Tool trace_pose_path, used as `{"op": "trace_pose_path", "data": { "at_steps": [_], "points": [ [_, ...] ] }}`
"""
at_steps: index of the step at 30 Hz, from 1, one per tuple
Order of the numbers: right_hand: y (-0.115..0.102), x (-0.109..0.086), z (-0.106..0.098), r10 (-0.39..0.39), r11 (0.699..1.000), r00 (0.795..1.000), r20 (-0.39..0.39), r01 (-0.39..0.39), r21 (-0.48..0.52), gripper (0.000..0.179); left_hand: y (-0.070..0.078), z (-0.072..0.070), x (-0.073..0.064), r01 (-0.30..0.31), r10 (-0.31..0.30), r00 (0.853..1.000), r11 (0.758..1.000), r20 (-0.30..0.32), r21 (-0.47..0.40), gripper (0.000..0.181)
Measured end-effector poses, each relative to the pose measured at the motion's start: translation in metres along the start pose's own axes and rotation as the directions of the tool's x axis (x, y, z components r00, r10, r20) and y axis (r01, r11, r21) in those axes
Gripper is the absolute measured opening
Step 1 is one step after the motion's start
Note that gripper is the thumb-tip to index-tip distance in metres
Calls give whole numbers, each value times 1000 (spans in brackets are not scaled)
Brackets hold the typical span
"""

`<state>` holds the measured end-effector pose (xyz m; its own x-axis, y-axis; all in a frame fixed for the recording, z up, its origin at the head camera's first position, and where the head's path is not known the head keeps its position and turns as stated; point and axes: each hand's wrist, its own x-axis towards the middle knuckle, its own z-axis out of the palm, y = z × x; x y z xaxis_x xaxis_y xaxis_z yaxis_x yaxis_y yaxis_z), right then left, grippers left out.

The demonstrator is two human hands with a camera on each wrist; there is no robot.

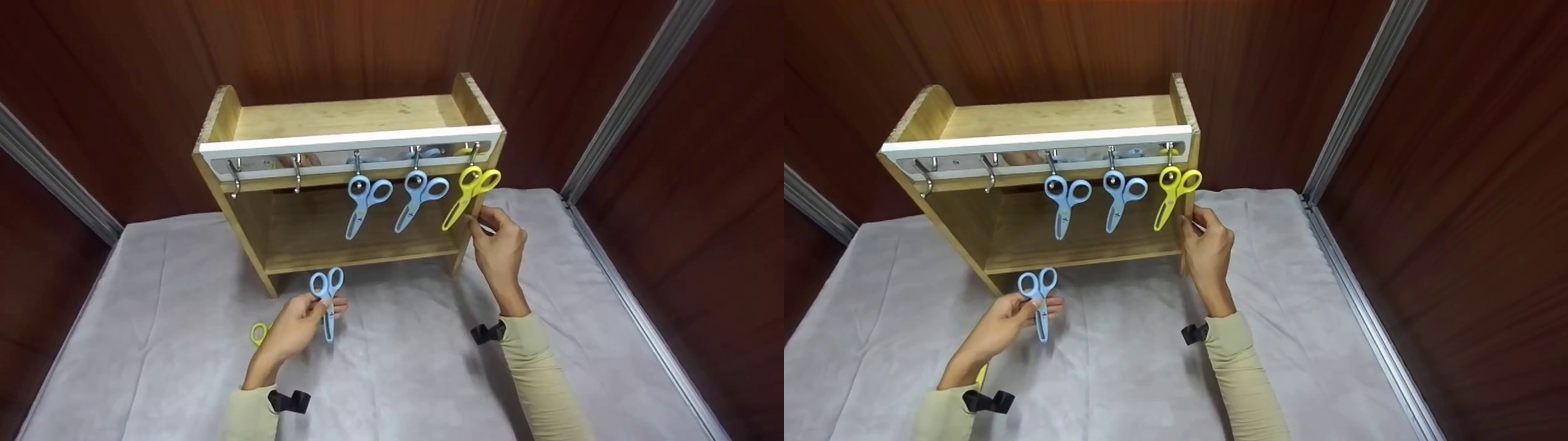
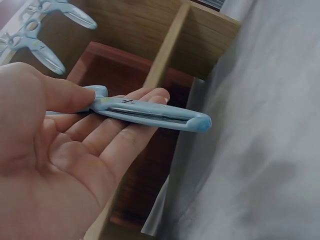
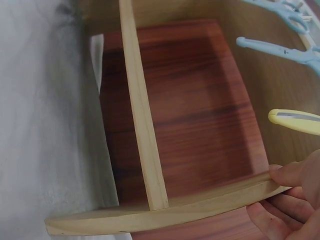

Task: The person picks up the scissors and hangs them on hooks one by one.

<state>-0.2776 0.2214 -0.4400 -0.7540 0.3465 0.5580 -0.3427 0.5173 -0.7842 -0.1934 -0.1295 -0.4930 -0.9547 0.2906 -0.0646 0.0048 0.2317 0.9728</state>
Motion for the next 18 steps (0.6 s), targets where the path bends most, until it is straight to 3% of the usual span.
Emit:
{"op": "trace_pose_path", "data": {
  "at_steps": [5, 14, 18],
  "points": [
    [1, 1, 1, -5, 1000, 1000, -2, 5, 1, 16, 9, -9, 3, -4, 8, 998, 998, 58, -68, 40],
    [0, 0, 1, 6, 1000, 1000, 1, -6, -8, 16, 26, -23, 6, -70, 77, 994, 994, 82, -90, 41],
    [1, 1, 1, 2, 1000, 1000, 0, -2, 7, 16, 35, -29, 6, -69, 75, 994, 995, 80, -69, 42]
  ]
}}
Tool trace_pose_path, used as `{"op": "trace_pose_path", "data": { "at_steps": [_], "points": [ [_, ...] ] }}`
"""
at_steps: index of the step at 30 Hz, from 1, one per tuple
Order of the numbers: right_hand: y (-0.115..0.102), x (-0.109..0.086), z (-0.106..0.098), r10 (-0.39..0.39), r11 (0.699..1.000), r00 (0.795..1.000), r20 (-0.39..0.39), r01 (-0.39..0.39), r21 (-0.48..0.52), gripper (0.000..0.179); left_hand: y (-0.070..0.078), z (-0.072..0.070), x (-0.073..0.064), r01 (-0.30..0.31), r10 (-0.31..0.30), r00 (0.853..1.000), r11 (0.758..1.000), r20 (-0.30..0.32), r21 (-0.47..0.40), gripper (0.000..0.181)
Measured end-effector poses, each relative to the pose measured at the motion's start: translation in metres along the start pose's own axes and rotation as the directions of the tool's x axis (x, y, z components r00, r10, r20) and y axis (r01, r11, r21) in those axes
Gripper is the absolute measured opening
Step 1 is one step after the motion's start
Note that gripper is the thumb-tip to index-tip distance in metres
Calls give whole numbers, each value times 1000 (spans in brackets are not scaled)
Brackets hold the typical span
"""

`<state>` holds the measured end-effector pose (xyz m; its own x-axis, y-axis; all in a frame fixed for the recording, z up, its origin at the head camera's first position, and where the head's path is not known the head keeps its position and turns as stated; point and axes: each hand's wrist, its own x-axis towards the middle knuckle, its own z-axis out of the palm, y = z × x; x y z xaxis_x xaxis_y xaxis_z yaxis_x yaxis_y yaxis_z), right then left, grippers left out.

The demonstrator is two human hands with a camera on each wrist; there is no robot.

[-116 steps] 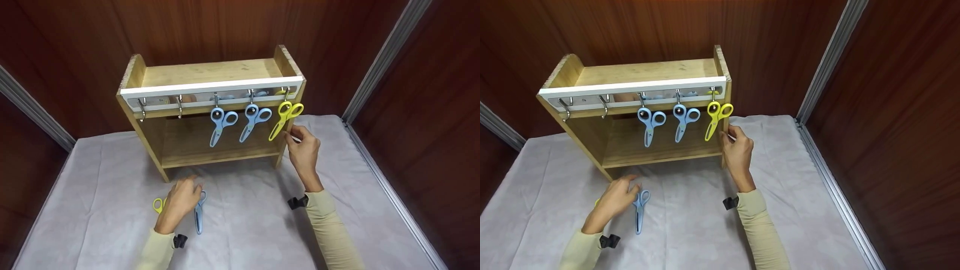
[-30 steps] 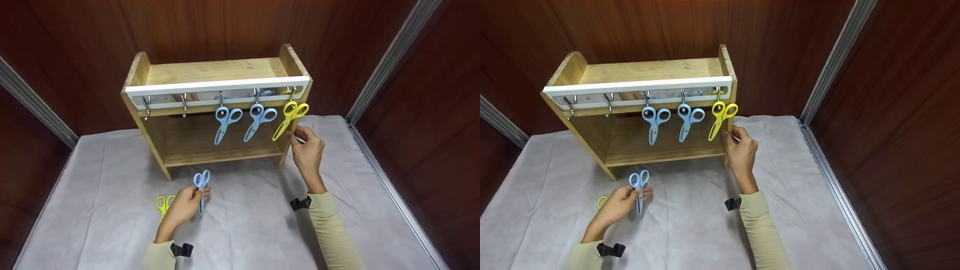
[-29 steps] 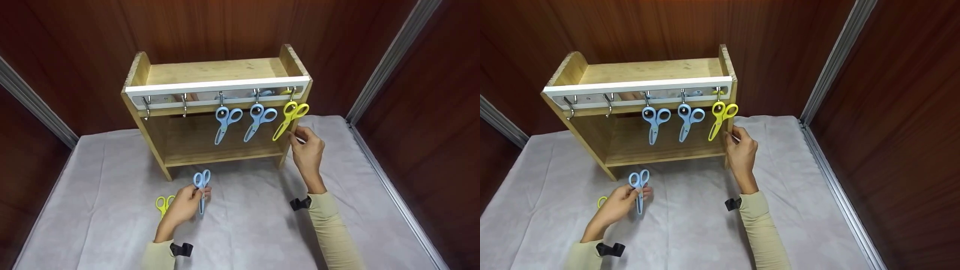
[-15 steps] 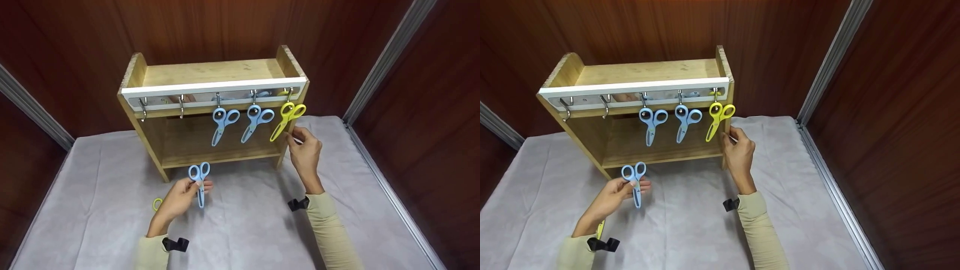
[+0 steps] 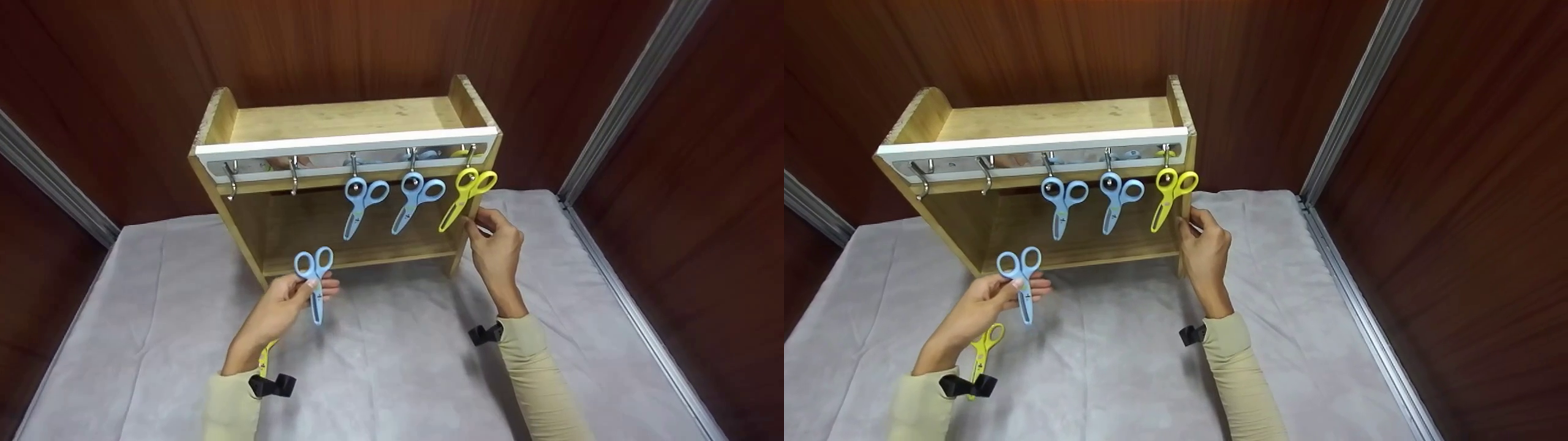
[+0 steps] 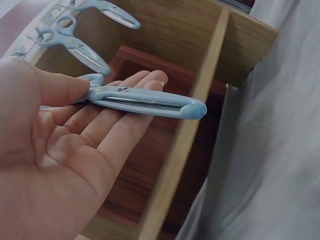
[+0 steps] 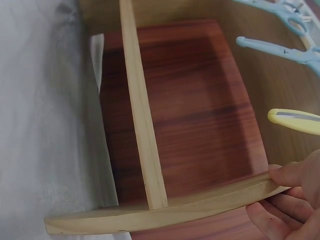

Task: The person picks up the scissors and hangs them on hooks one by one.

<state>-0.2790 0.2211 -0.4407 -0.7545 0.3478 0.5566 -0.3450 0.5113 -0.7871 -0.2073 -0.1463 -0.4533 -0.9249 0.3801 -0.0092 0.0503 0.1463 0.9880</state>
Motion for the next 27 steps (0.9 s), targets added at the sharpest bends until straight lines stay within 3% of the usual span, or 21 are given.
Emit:
{"op": "trace_pose_path", "data": {
  "at_steps": [11, 21, 27],
  "points": [
    [0, -1, -1, 0, 1000, 1000, -7, 0, -10, 16, 27, -12, 5, -65, 64, 998, 998, 17, 28, 43],
    [-3, 2, -2, 0, 1000, 1000, -2, -1, -11, 18, 63, -16, 15, -138, 137, 990, 989, 19, 50, 40],
    [-1, 1, -2, -13, 1000, 1000, 14, 13, -20, 18, 80, -21, 20, -151, 150, 988, 987, 18, 62, 38]
  ]
}}
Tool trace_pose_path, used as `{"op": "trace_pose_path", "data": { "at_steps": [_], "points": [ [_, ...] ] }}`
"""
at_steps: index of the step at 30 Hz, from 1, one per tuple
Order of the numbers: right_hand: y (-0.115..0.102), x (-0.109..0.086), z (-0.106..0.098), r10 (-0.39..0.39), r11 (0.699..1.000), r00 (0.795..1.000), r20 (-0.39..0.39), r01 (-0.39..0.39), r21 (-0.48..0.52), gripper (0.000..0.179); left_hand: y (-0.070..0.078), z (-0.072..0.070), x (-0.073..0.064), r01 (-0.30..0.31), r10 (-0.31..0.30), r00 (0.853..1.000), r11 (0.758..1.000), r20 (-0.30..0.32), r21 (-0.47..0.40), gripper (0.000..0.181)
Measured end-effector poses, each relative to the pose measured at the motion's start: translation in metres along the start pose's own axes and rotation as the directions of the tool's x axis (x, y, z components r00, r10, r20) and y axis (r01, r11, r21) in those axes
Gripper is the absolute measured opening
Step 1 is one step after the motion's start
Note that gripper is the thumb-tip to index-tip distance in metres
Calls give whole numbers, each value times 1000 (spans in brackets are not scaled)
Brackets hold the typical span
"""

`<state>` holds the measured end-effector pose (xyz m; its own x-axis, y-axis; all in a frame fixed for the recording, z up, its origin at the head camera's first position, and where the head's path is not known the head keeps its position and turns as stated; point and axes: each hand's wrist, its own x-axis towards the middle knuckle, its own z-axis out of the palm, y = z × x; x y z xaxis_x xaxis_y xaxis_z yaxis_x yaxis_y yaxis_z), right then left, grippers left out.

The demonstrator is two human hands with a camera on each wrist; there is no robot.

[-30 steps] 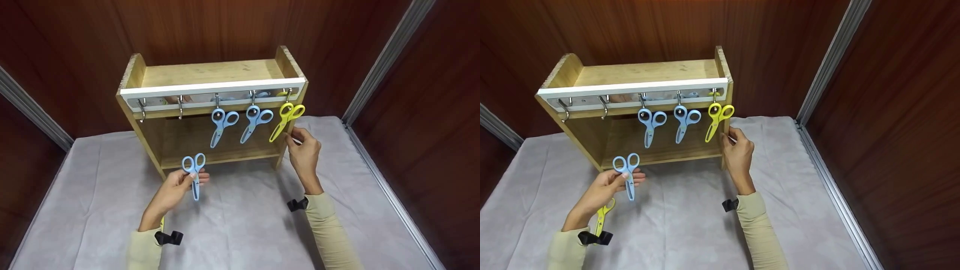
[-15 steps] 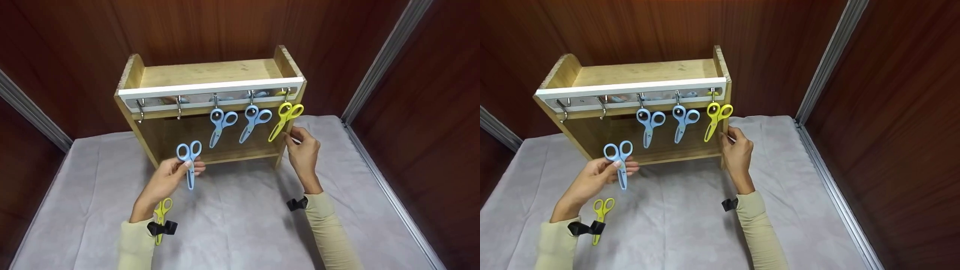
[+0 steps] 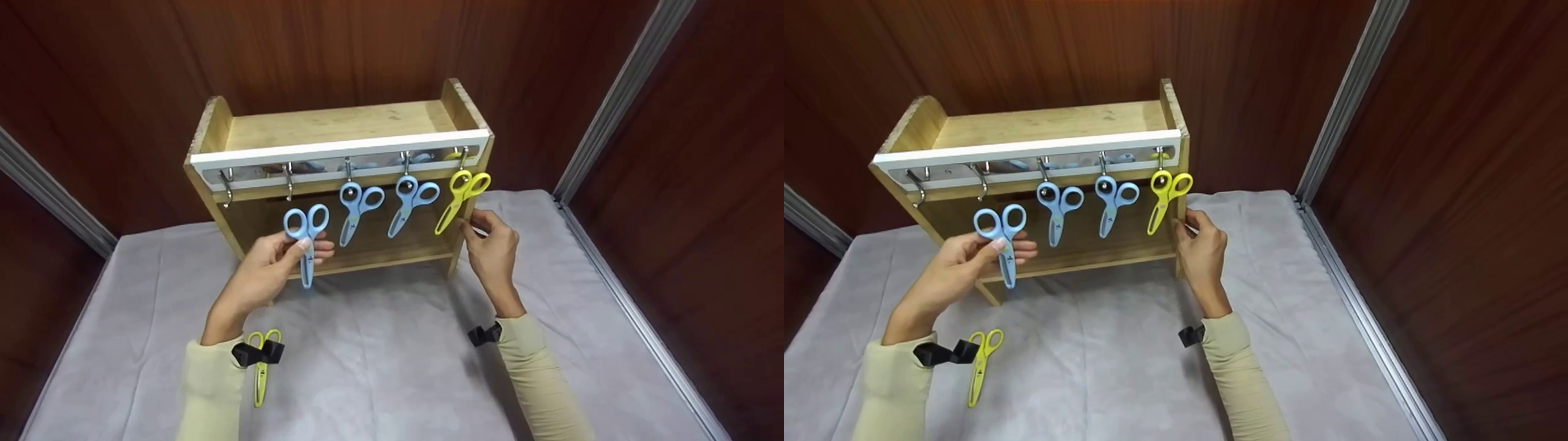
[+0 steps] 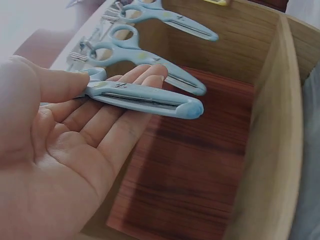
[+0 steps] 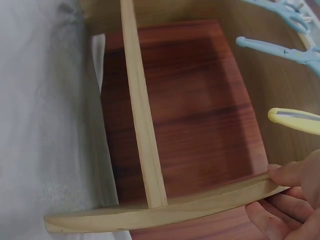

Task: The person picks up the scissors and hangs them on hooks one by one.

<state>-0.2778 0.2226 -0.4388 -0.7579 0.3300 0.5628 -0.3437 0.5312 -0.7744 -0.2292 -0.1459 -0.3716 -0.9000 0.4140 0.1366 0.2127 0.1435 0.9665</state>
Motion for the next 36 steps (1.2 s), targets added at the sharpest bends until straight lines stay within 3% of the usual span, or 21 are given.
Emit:
{"op": "trace_pose_path", "data": {
  "at_steps": [9, 14, 20, 27, 36],
  "points": [
    [-2, 1, 4, 13, 1000, 1000, 7, -13, 4, 16, 20, -11, 9, -51, 54, 998, 994, -26, 98, 35],
    [-1, 0, 5, 22, 1000, 1000, 13, -22, -12, 16, 20, -13, 15, -64, 67, 996, 997, -59, 52, 33],
    [-2, 1, 3, 22, 1000, 1000, 8, -22, -14, 15, 18, -14, 20, -91, 89, 994, 995, -69, -29, 31],
    [-2, 1, 2, 27, 1000, 1000, 3, -27, -14, 16, 11, -19, 27, -53, 52, 996, 998, -67, -18, 33],
    [1, -1, 1, 27, 1000, 1000, -2, -27, -14, 16, -2, -22, 32, -19, 19, 1000, 999, -21, -36, 37]
  ]
}}
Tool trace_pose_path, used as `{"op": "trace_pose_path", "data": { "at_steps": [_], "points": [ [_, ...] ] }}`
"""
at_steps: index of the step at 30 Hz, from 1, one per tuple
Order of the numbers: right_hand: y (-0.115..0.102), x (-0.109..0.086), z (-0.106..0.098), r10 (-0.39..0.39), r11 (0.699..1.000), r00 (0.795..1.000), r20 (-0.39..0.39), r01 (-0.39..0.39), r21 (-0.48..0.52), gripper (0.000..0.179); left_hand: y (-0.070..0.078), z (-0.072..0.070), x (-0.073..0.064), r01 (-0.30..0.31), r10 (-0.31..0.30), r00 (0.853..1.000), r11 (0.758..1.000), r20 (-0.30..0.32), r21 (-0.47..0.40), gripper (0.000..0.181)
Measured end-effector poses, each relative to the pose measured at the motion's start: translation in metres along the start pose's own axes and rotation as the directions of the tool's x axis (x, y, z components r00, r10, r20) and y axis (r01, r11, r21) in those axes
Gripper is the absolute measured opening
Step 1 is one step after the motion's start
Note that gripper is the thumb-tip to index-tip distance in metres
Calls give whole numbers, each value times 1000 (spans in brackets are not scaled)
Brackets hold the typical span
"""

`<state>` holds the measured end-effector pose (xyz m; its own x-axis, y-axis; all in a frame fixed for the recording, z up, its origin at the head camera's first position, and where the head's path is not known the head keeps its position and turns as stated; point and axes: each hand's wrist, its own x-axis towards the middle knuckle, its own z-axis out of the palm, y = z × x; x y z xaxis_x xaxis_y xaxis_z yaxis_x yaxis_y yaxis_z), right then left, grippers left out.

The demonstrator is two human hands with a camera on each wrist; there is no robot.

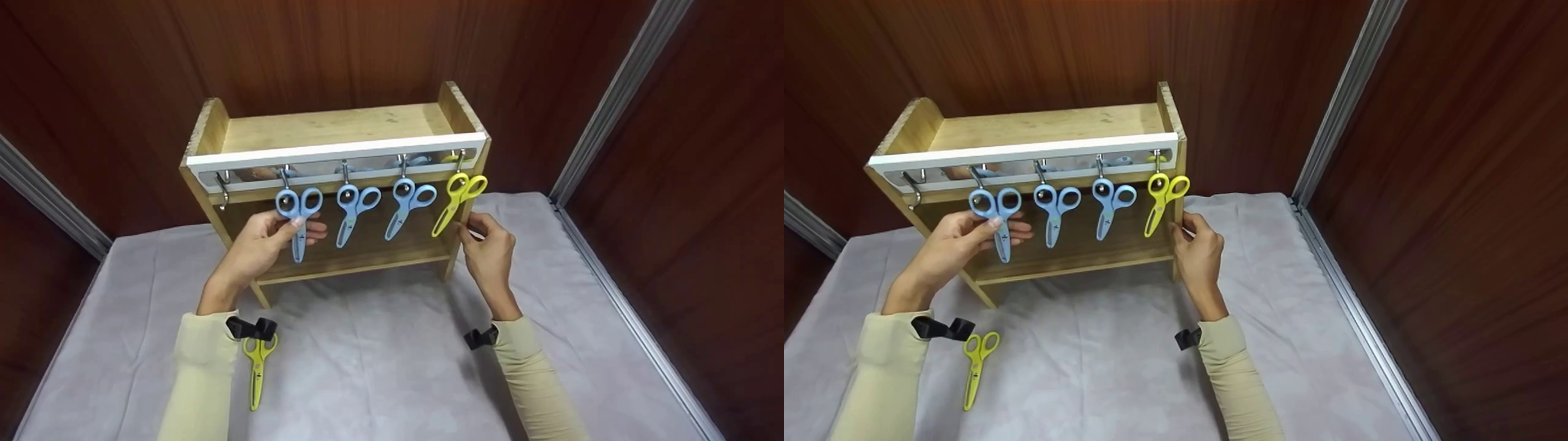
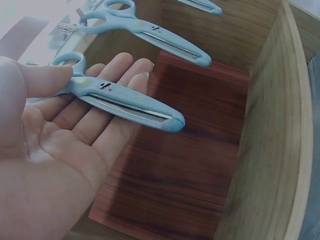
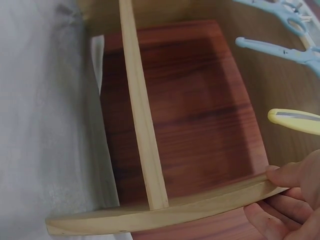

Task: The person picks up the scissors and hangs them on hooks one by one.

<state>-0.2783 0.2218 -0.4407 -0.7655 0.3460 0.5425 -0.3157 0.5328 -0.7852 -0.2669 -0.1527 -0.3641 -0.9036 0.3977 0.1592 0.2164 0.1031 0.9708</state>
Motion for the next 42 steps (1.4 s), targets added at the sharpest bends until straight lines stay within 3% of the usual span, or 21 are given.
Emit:
{"op": "trace_pose_path", "data": {
  "at_steps": [13, 22, 31, 37, 39, 42],
  "points": [
    [0, -1, 0, 1, 1000, 1000, -2, -1, -10, 16, -6, -3, -4, 21, -21, 1000, 1000, 3, 6, 43],
    [1, -3, 0, 8, 1000, 1000, 11, -8, 30, 17, -28, -7, -13, 33, -32, 999, 999, -12, 22, 45],
    [0, -1, 0, -9, 1000, 1000, -5, 9, 19, 16, -49, -10, -29, 118, -114, 991, 992, -70, 50, 46],
    [0, 0, -1, -14, 1000, 1000, -6, 14, 15, 15, -62, -11, -48, 204, -172, 971, 958, -165, 199, 46],
    [1, -1, -1, -15, 1000, 1000, -10, 15, 17, 15, -66, -11, -55, 221, -167, 965, 933, -202, 285, 45],
    [1, -2, 0, -13, 999, 1000, -9, 13, 31, 15, -70, -8, -64, 239, -141, 958, 875, -251, 422, 42]
  ]
}}
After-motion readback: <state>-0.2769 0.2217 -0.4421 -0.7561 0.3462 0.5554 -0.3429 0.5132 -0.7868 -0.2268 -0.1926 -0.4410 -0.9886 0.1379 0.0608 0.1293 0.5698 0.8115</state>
